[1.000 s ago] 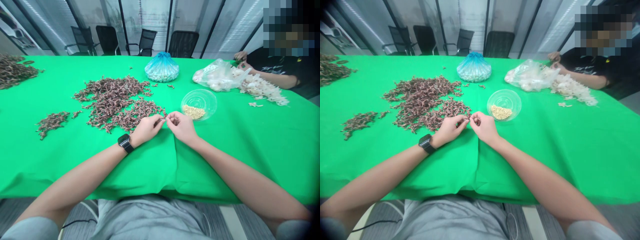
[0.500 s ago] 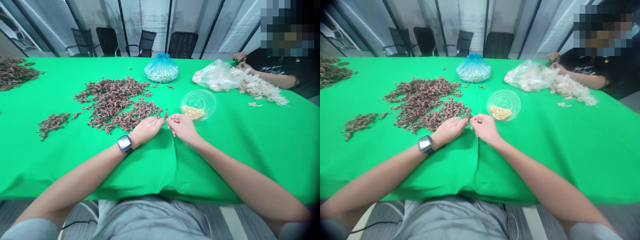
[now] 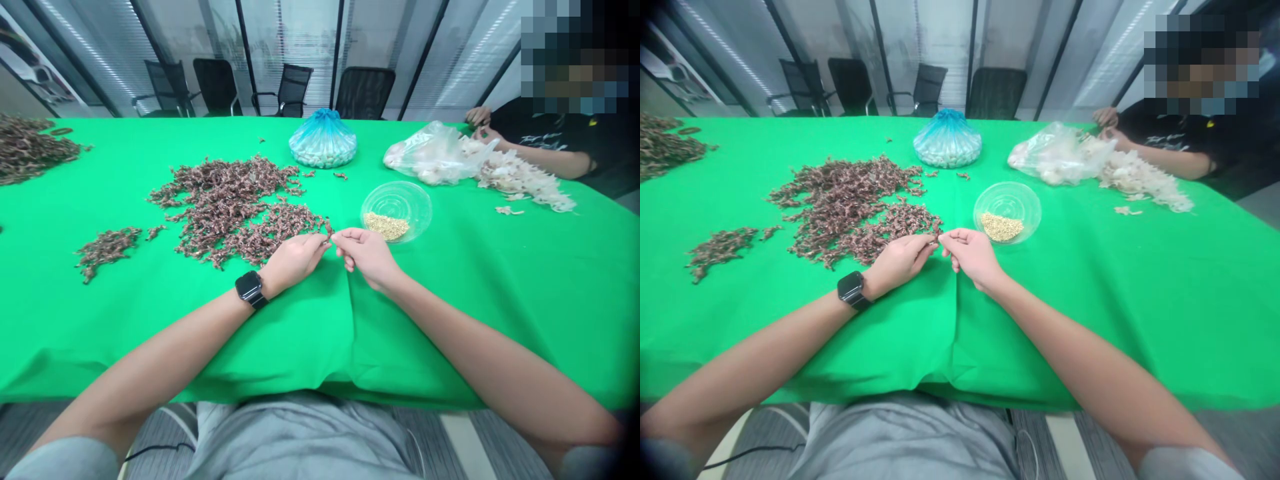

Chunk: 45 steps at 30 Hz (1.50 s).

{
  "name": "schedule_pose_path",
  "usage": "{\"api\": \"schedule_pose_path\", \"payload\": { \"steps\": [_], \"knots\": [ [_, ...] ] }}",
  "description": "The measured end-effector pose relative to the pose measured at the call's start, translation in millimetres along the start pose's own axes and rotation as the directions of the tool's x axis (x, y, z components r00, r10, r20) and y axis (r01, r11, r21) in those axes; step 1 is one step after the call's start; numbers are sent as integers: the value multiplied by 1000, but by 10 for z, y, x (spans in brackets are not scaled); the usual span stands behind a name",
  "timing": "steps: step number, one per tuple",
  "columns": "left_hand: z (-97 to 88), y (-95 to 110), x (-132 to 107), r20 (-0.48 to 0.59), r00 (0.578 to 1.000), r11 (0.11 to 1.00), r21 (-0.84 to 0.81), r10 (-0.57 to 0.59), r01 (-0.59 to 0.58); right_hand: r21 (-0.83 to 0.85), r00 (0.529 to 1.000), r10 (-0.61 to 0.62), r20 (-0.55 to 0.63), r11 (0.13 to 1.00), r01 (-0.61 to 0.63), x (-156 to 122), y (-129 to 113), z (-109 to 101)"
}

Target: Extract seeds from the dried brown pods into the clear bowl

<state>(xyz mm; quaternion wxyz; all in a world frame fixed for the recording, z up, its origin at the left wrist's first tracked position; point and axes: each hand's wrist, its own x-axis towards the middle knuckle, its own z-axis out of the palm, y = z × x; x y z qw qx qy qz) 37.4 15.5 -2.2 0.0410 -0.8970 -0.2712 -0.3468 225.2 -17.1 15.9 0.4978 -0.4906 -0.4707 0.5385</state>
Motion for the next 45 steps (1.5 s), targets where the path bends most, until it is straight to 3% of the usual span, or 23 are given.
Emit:
{"api": "schedule_pose_path", "payload": {
  "steps": [15,20,24,28,32,36,42,45],
  "knots": [
    [-64,76,28,83,983,971,-166,-162,174,-243,963,-260,72,932,269,3,6,-54],
    [-75,75,34,105,979,965,-179,-176,193,-312,932,-347,108,878,363,-5,-2,-71],
    [-60,57,27,104,984,975,-157,-142,157,-352,931,-349,104,863,363,-11,-6,-76],
    [-28,24,7,65,997,998,-45,-44,47,-319,957,-284,59,903,288,-21,-3,-37],
    [-38,4,14,67,991,977,171,116,-126,-152,993,-114,-11,982,111,-38,-15,21],
    [-76,9,48,96,969,922,299,226,-244,39,997,68,-46,997,-66,-56,-66,44],
    [-81,18,59,130,956,904,311,264,-292,230,959,284,8,933,-278,-37,-131,8],
    [-68,21,55,99,969,924,291,227,-247,263,949,311,51,912,-314,-20,-126,-15]
  ]
}}
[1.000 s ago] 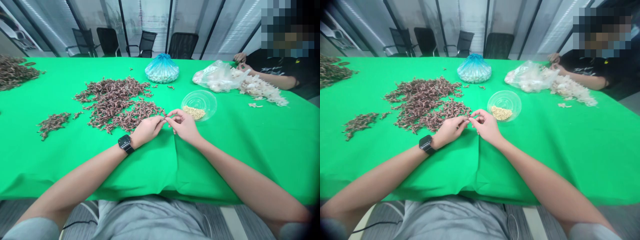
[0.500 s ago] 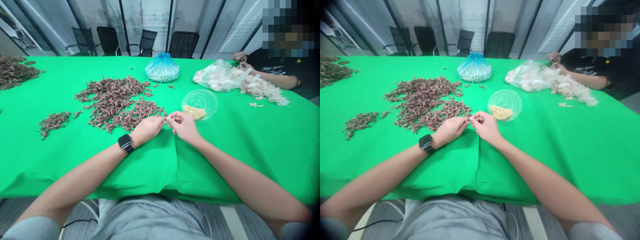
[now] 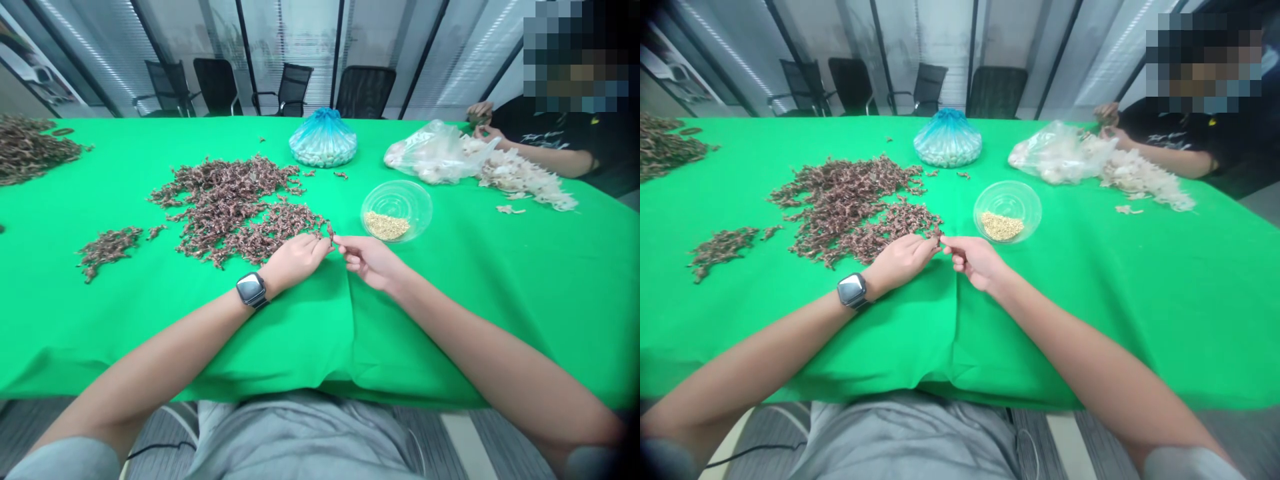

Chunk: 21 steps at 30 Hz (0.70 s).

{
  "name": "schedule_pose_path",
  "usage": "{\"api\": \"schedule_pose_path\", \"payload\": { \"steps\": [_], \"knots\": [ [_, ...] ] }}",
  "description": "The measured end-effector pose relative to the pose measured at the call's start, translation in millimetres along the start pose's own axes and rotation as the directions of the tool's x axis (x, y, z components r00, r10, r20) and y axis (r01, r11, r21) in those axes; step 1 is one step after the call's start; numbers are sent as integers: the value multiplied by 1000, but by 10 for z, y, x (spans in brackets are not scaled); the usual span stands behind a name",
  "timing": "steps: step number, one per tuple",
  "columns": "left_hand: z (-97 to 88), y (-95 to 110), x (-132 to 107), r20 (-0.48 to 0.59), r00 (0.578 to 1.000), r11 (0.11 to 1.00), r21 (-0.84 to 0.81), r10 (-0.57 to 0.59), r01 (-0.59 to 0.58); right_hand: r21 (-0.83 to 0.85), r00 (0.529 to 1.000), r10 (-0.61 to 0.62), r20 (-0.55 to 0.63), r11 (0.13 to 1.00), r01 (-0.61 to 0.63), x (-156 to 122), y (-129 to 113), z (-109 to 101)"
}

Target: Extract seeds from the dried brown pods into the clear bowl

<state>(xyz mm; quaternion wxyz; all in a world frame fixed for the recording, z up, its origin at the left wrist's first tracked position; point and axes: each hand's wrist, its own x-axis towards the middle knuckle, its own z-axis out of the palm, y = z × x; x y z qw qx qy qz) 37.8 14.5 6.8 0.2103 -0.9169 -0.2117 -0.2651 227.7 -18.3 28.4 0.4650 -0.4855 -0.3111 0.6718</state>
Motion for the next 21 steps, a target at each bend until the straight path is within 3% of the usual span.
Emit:
{"api": "schedule_pose_path", "payload": {
  "steps": [6,10,13,18,21],
  "knots": [
    [37,3,-12,-5,984,973,-146,-181,178,-176,977,-213,33,961,215,21,54,-14],
    [48,3,-23,15,969,944,-220,-248,245,-353,932,-357,58,866,354,52,94,-37],
    [48,2,-26,31,958,919,-276,-286,283,-489,860,-499,105,728,482,70,102,-76],
    [43,-5,-26,91,941,876,-347,-325,336,-670,670,-704,234,382,636,80,66,-140],
    [37,-3,-27,106,938,857,-384,-330,345,-705,648,-705,287,302,641,86,33,-161]
  ]
}}
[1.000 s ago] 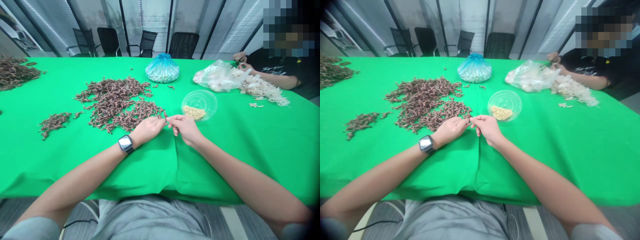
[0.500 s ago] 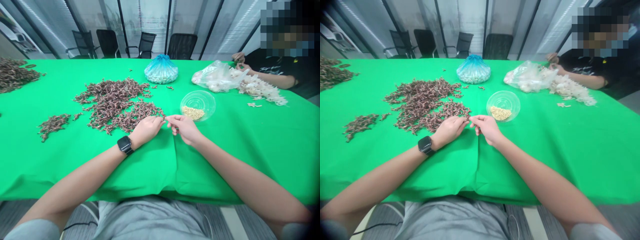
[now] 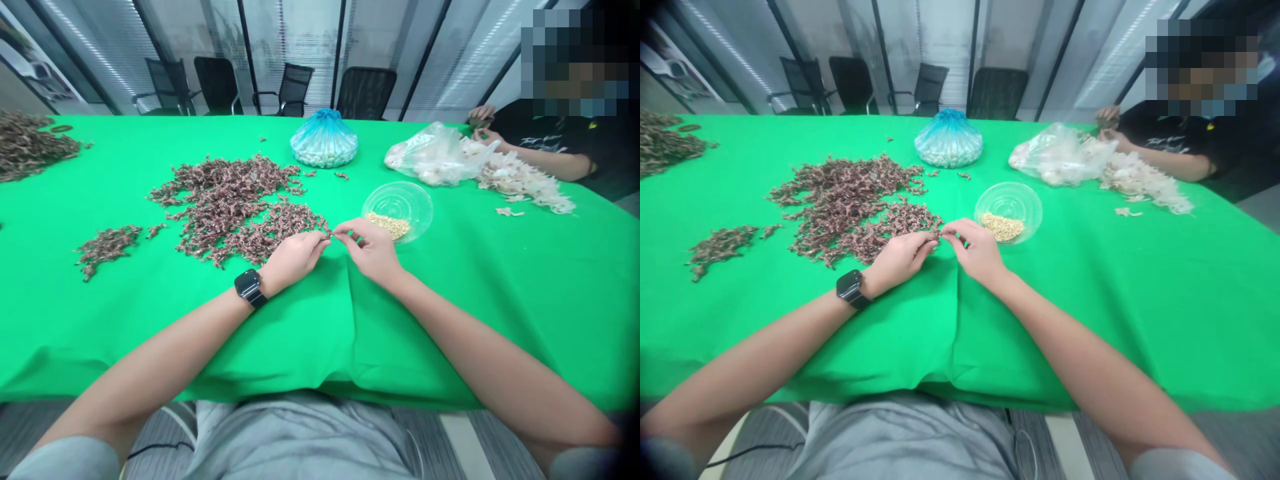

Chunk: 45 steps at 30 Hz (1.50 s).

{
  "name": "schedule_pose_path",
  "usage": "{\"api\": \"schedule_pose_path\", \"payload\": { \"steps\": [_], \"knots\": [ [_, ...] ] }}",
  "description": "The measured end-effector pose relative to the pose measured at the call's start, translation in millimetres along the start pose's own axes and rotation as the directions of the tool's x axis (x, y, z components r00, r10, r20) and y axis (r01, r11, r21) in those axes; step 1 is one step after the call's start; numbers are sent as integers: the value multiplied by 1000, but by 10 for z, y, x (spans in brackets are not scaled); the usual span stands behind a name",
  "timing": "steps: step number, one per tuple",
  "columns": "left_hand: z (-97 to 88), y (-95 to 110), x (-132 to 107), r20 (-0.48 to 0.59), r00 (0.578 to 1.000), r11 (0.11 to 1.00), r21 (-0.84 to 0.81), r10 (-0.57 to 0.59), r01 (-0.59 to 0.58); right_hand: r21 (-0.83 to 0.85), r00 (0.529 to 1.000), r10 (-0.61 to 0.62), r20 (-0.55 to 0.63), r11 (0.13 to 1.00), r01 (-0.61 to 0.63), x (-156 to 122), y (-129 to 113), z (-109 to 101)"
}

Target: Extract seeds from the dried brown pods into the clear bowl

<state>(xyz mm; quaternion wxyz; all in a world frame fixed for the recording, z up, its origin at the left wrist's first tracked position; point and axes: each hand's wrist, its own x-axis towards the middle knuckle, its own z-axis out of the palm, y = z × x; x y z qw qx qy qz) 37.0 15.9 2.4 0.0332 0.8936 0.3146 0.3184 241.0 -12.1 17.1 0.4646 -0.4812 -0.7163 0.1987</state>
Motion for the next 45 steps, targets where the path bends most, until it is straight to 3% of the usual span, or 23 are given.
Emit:
{"api": "schedule_pose_path", "payload": {
  "steps": [11,15,19,23,25,27,30,33,36,41,45],
  "knots": [
    [1,8,-3,4,1000,997,-71,0,0,-22,993,-50,106,998,52,12,8,-41],
    [22,-27,-11,-26,998,998,-26,52,-53,-46,992,-36,119,998,41,1,-12,-18],
    [-6,-56,0,-32,980,973,127,197,-192,99,983,152,104,982,-163,-15,-57,47],
    [-79,-35,28,37,950,905,292,311,-308,329,868,450,210,804,-496,-15,-120,77],
    [-92,-27,33,45,948,896,316,314,-312,410,812,523,259,701,-583,-6,-137,72],
    [-79,-34,27,18,959,917,290,281,-274,454,799,530,283,660,-599,3,-130,65],
    [-28,-69,5,-17,979,961,194,205,-198,427,858,447,254,744,-514,5,-70,70],
    [14,-97,-13,-30,991,989,70,130,-128,312,945,283,166,893,-323,-3,17,84],
    [14,-88,-15,-20,998,997,-43,64,-65,171,989,108,97,978,-124,-5,83,77],
    [-38,-28,1,9,1000,984,-177,-21,23,-16,987,-136,90,990,138,6,107,11],
    [-30,-25,-4,11,1000,988,-152,3,-1,-75,968,-209,139,972,221,-11,73,-16]
  ]
}}
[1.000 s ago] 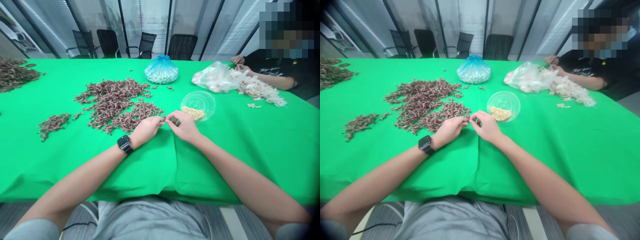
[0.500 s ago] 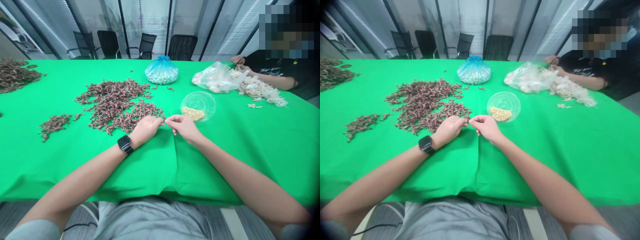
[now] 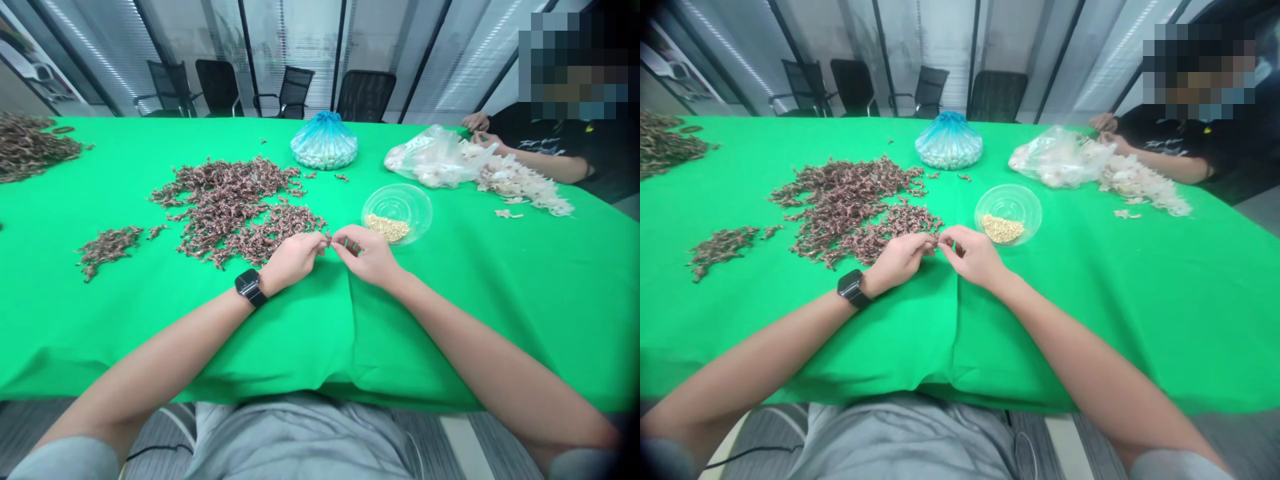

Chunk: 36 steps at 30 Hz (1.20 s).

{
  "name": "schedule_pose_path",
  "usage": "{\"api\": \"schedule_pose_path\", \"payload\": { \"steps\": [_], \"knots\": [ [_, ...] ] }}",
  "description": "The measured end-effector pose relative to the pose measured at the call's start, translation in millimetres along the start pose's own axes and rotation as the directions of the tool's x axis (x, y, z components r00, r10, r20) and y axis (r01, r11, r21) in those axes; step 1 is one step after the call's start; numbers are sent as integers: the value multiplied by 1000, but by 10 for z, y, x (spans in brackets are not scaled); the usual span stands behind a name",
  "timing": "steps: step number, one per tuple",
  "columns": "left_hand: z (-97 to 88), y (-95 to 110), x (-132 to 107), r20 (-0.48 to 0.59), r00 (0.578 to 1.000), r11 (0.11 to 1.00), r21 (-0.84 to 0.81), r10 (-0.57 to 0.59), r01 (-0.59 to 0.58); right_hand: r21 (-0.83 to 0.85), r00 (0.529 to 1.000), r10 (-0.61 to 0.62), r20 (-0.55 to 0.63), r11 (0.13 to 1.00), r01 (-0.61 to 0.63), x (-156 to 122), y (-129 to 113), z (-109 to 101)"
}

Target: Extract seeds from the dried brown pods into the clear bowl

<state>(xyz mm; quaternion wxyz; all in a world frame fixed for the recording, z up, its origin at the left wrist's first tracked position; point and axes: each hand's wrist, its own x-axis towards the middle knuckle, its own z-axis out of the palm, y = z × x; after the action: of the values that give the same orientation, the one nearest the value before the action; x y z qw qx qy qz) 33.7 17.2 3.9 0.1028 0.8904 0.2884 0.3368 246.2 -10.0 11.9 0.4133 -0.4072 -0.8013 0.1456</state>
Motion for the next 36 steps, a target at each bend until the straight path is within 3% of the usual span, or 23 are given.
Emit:
{"api": "schedule_pose_path", "payload": {
  "steps": [3,6,8,10,11,13,15,17,20,22,25,28,36],
  "knots": [
    [16,-31,-10,-25,994,981,162,111,-106,8,999,43,8,999,-43,-17,-54,29],
    [4,-53,-7,-34,968,923,311,250,-228,219,960,280,17,936,-277,-15,-129,82],
    [-17,-52,3,-26,945,880,374,325,-292,431,866,489,106,762,-483,5,-180,102],
    [-35,-45,15,-15,932,853,408,362,-325,562,765,604,224,561,-608,33,-218,101],
    [-39,-43,20,-13,931,850,413,364,-327,594,731,628,265,491,-637,47,-227,94],
    [-40,-46,26,-21,939,862,403,343,-307,619,715,638,284,448,-645,66,-221,77],
    [-33,-63,26,-46,951,884,387,305,-264,598,752,614,238,518,-612,67,-184,67],
    [-25,-86,22,-70,961,901,370,268,-224,525,824,549,141,664,-532,50,-125,69],
    [-21,-111,14,-81,971,920,344,226,-186,307,934,355,-33,893,-329,14,-37,77],
    [-20,-114,11,-79,976,929,332,201,-165,149,973,207,-100,970,-191,-5,2,77],
    [-13,-104,10,-71,983,936,322,171,-140,24,994,32,-106,999,-29,-16,23,66],
    [-4,-88,11,-80,979,938,310,187,-153,-22,995,-64,-78,998,62,-20,18,51],
    [-8,-56,9,-76,979,947,278,188,-161,-105,1000,-31,-2,994,30,-30,-21,7]
  ]
}}
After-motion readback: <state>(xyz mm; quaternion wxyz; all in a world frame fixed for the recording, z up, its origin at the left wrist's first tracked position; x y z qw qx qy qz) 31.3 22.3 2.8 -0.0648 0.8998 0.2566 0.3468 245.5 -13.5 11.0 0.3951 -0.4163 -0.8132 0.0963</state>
